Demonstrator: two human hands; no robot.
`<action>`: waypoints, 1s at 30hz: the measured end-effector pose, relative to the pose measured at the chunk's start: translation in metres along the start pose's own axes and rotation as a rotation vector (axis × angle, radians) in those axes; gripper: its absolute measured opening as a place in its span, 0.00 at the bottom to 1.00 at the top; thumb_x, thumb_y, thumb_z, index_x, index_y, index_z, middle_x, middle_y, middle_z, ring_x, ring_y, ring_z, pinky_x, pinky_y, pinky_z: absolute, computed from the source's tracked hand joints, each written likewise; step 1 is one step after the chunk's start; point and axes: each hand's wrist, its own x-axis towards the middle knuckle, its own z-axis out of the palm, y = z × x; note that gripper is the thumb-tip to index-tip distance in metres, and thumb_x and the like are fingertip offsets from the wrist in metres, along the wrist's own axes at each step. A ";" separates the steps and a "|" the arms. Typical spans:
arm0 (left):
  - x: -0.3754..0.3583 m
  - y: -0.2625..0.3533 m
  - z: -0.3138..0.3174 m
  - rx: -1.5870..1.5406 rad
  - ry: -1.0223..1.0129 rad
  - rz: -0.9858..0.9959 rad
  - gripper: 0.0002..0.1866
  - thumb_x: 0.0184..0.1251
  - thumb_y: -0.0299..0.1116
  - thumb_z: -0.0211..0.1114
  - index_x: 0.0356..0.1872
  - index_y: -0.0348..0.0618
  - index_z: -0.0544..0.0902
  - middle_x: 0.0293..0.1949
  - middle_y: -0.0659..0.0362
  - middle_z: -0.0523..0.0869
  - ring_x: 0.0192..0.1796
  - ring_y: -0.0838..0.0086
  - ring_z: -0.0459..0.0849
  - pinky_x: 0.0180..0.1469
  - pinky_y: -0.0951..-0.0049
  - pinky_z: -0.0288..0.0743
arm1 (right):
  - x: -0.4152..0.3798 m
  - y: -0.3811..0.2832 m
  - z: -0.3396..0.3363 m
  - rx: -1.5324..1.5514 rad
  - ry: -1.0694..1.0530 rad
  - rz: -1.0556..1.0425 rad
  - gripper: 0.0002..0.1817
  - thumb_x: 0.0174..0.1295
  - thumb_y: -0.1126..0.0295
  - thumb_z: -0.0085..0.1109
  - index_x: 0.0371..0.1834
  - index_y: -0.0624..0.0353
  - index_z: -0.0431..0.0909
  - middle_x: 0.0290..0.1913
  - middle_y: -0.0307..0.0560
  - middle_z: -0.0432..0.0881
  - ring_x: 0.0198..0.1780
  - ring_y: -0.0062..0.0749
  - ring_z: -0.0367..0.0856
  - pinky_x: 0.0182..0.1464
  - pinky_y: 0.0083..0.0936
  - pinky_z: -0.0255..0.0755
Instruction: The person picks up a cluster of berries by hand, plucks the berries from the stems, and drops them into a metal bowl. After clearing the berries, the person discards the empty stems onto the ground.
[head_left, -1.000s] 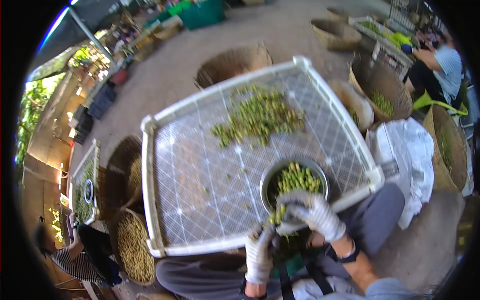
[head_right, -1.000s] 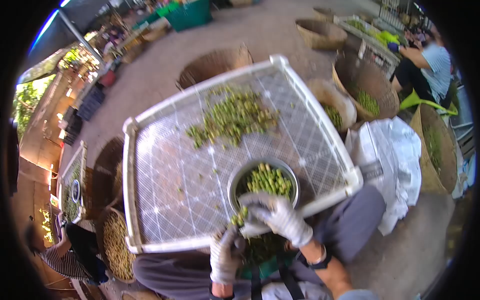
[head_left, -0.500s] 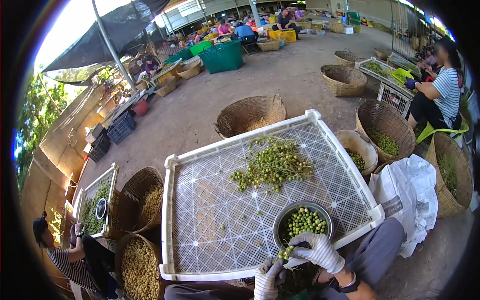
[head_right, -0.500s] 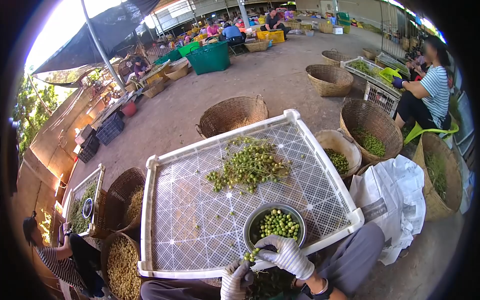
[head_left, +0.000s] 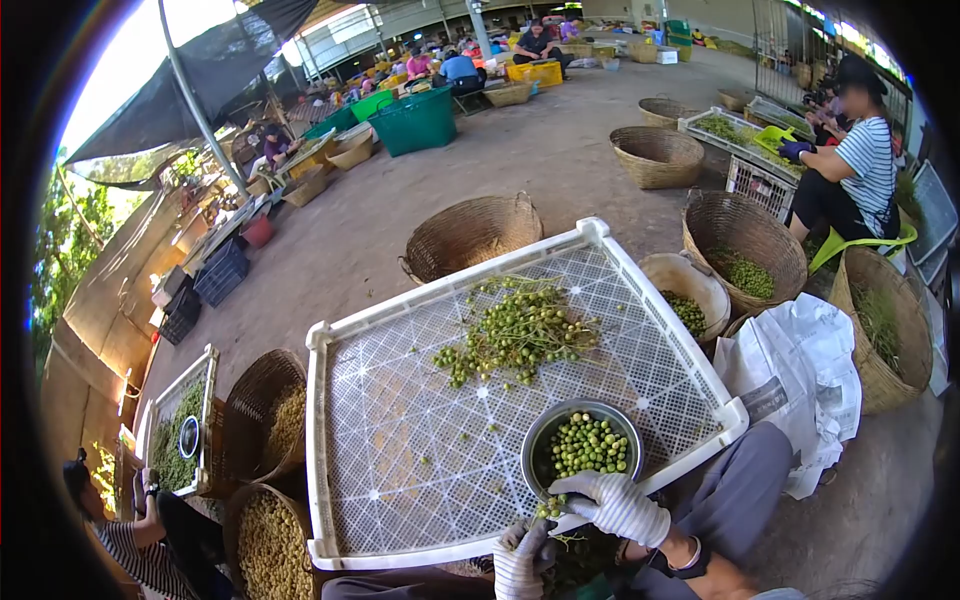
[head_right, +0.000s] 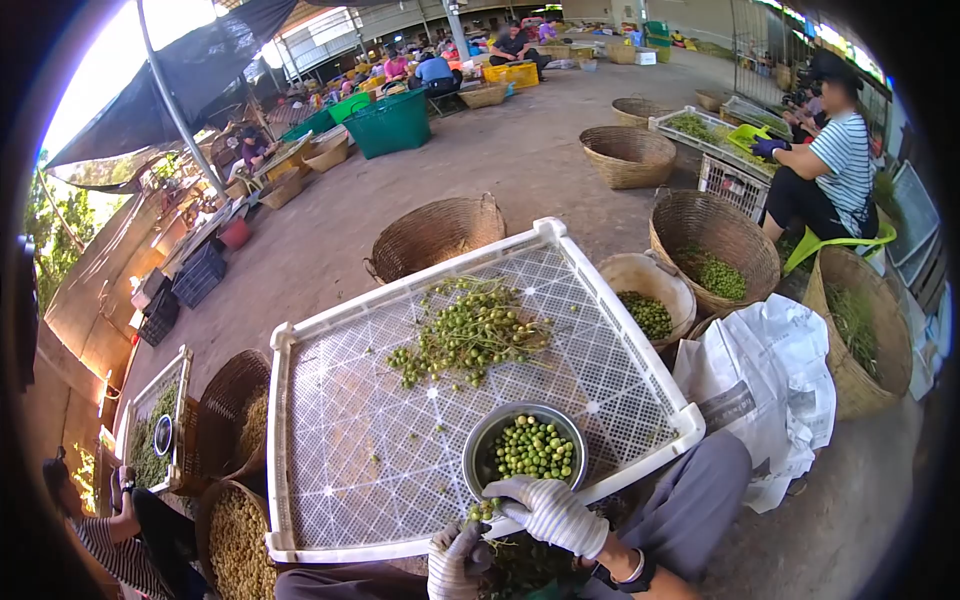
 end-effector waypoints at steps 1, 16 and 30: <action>0.000 0.000 0.000 0.002 -0.008 -0.002 0.09 0.72 0.35 0.60 0.36 0.40 0.81 0.18 0.72 0.68 0.18 0.88 0.63 0.20 0.81 0.51 | 0.000 0.001 -0.001 -0.003 0.008 0.002 0.16 0.60 0.73 0.63 0.53 0.54 0.81 0.45 0.49 0.85 0.43 0.42 0.85 0.48 0.30 0.78; 0.002 -0.008 -0.008 -0.020 -0.022 -0.005 0.11 0.74 0.38 0.58 0.38 0.42 0.81 0.21 0.71 0.69 0.21 0.87 0.64 0.23 0.82 0.54 | -0.006 0.020 0.007 0.279 0.051 0.095 0.12 0.65 0.77 0.60 0.52 0.64 0.81 0.39 0.45 0.86 0.37 0.23 0.82 0.42 0.21 0.77; 0.019 -0.042 -0.026 0.295 -0.127 0.137 0.20 0.58 0.17 0.59 0.53 0.39 0.81 0.34 0.52 0.79 0.32 0.63 0.76 0.34 0.64 0.69 | -0.001 0.003 0.017 0.355 0.281 0.257 0.11 0.67 0.80 0.57 0.50 0.62 0.82 0.38 0.42 0.86 0.35 0.18 0.82 0.36 0.16 0.76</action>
